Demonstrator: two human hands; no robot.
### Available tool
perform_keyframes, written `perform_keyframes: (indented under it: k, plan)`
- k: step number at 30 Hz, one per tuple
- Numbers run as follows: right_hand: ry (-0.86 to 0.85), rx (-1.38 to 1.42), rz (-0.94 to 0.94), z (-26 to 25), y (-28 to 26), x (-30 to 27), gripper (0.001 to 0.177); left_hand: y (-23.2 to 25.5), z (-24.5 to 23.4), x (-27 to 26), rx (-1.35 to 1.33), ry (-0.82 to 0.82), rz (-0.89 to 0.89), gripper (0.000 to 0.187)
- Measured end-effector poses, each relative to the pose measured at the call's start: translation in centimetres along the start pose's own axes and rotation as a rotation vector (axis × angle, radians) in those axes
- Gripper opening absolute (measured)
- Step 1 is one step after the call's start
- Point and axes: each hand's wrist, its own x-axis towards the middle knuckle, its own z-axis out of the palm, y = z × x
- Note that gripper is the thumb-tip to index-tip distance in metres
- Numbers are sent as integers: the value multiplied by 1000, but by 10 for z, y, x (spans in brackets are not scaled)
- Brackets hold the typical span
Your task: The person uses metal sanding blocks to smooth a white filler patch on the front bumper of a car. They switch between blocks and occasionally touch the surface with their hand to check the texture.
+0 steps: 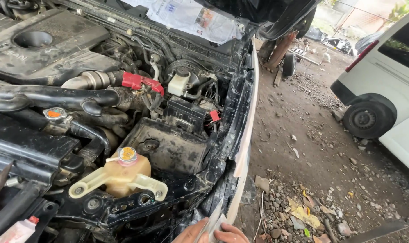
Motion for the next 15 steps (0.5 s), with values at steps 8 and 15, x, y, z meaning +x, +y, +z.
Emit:
perform_keyframes:
  k: [8,15]
  plan:
    - [-11,89,-40,-1,-7,9,29,35,-16,11,9,25,-109,45]
    - [-14,183,-84,-20,-26,30,29,-253,55,-2,-672,-214,4,57]
